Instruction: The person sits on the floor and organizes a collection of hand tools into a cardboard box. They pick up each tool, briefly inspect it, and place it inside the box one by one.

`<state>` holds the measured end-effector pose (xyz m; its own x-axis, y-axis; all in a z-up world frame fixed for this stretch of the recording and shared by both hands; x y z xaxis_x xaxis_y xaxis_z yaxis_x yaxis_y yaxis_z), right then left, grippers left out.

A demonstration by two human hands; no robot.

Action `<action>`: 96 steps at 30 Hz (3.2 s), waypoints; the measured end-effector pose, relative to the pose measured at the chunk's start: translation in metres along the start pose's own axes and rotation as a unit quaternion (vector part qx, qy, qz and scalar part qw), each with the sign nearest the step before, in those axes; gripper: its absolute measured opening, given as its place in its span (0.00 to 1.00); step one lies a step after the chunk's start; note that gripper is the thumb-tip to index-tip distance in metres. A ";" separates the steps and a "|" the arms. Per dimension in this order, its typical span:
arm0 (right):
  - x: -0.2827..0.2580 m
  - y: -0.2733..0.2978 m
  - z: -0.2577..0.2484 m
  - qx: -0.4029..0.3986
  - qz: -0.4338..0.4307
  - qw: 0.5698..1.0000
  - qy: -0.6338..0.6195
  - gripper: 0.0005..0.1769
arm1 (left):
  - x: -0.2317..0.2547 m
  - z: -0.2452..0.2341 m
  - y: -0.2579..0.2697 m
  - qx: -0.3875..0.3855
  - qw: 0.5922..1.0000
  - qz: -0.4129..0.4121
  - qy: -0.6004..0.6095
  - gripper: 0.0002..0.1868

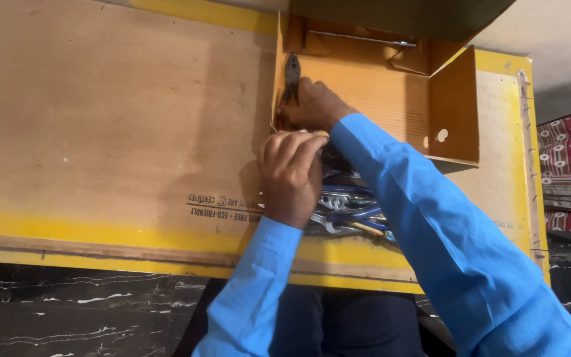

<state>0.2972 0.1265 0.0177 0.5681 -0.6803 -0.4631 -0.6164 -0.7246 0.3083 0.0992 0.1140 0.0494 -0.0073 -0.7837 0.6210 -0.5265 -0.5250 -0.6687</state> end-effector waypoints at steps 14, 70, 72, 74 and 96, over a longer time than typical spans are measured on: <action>0.004 0.036 -0.022 0.086 -0.134 0.986 -0.043 0.23 | 0.001 -0.007 -0.003 -0.022 1.000 0.006 -0.022 0.12; 0.097 0.377 0.025 0.307 0.049 0.949 -0.048 0.14 | 0.034 -0.023 0.127 -0.144 0.979 -0.115 0.085 0.04; 0.097 0.383 0.023 0.308 0.034 0.949 -0.051 0.15 | 0.038 -0.024 0.127 -0.146 0.970 -0.156 0.115 0.03; 0.094 0.386 0.021 0.308 0.019 0.949 -0.059 0.15 | 0.042 -0.024 0.127 -0.129 0.956 -0.205 0.165 0.03; 0.006 0.378 -0.010 0.281 -0.040 0.932 -0.225 0.18 | 0.044 -0.033 0.119 -0.077 0.612 -0.461 0.638 0.09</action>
<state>0.0733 -0.1527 0.1399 0.4167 -0.4190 -0.8067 -0.8417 -0.5131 -0.1683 0.0080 0.0284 0.0107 -0.2530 0.7713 0.5840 -0.8805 -0.4337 0.1913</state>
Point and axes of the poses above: each hand's wrist, its own y-axis away from the middle knuckle, its own z-axis out of the palm, x = y × z, the point moved 1 cm from there along -y, towards the middle knuckle, and after that the axes turned 5 degrees about -y, right-handed, at the moved point
